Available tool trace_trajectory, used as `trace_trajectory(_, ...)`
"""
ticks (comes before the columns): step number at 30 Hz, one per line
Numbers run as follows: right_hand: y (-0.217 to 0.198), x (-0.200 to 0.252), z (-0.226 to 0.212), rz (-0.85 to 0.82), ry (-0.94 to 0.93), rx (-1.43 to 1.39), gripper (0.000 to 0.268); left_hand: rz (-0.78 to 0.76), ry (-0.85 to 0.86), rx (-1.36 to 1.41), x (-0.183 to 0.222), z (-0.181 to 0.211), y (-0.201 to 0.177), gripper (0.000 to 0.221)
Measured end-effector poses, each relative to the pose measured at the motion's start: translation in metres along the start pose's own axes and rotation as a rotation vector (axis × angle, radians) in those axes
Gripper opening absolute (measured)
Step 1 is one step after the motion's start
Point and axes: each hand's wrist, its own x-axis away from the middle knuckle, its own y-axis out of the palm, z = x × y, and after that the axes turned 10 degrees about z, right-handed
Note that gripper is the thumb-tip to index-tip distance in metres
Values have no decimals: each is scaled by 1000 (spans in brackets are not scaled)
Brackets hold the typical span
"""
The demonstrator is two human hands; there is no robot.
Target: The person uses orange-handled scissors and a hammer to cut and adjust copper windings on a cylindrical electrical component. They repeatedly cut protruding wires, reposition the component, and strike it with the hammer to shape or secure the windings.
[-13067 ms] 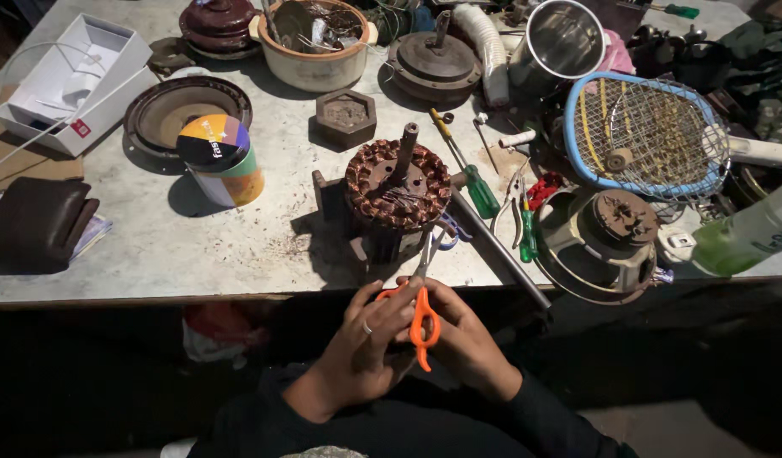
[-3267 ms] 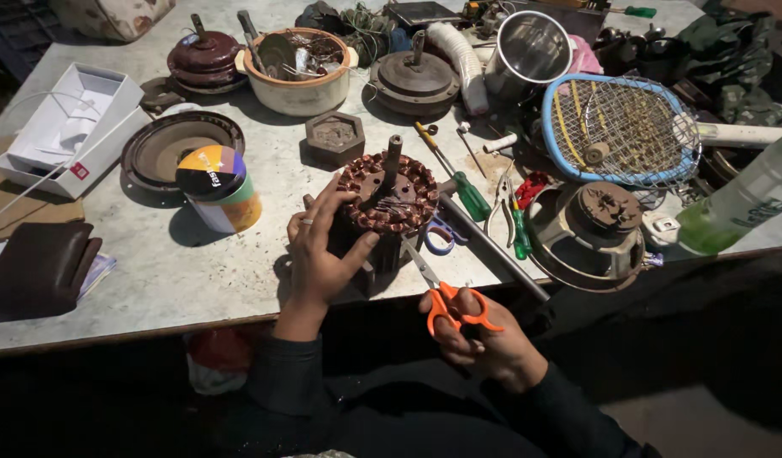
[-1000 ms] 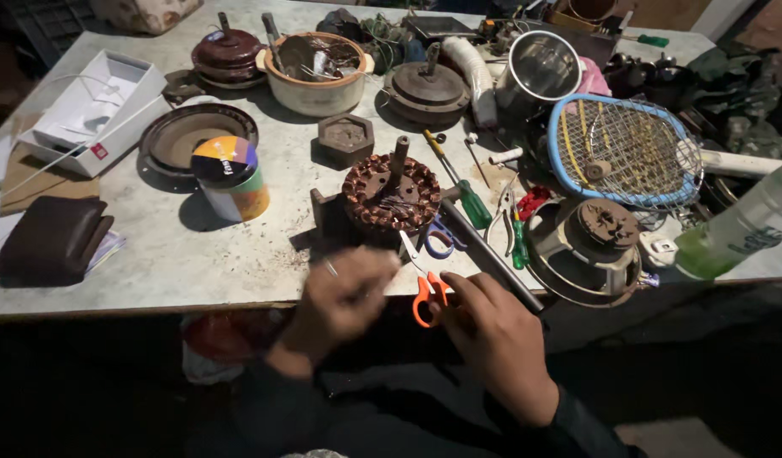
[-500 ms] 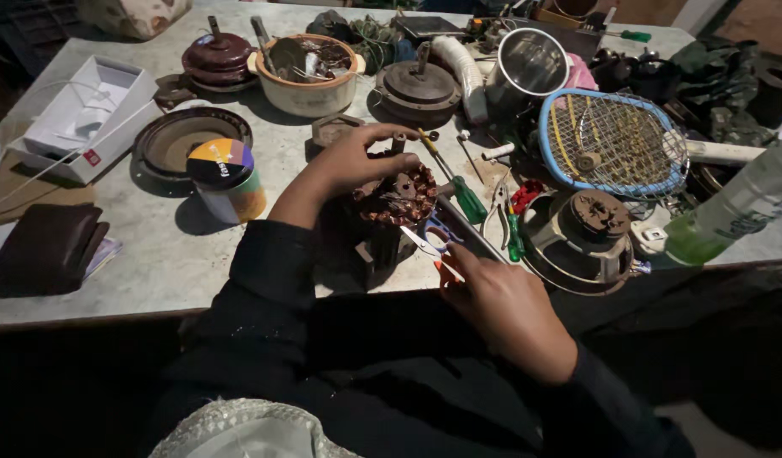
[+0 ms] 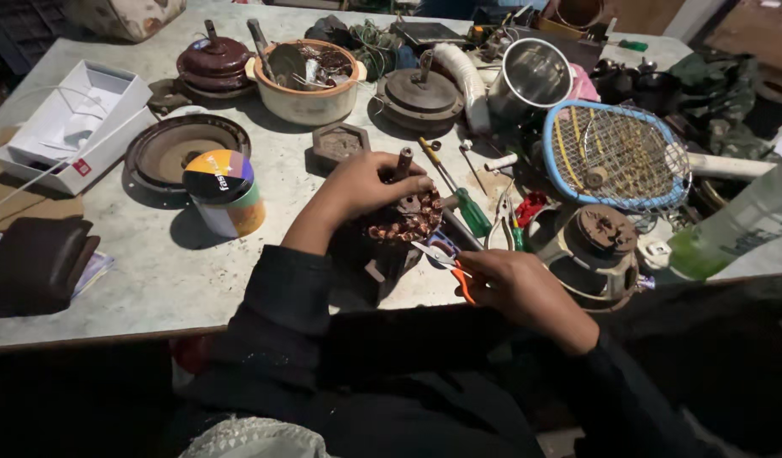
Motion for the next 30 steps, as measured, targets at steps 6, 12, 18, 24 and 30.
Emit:
trace_trajectory(6, 31, 13, 38, 15, 97, -164, 47, 39, 79, 8, 2, -1, -1, 54)
trace_trajectory(12, 40, 16, 52, 19, 116, -300, 50, 4, 1, -11, 2, -1, -1, 57)
trace_trajectory(18, 11, 10, 8, 7, 177, -27, 48, 33, -32, 11, 5, 2, -2, 60)
trace_trajectory(24, -6, 8, -43, 112, -96, 364, 46, 54, -38, -26, 3, 1, 0, 61)
trace_trajectory(30, -11, 5, -57, 130, -96, 415, 45, 39, -51, -45, 2, 2, -1, 61)
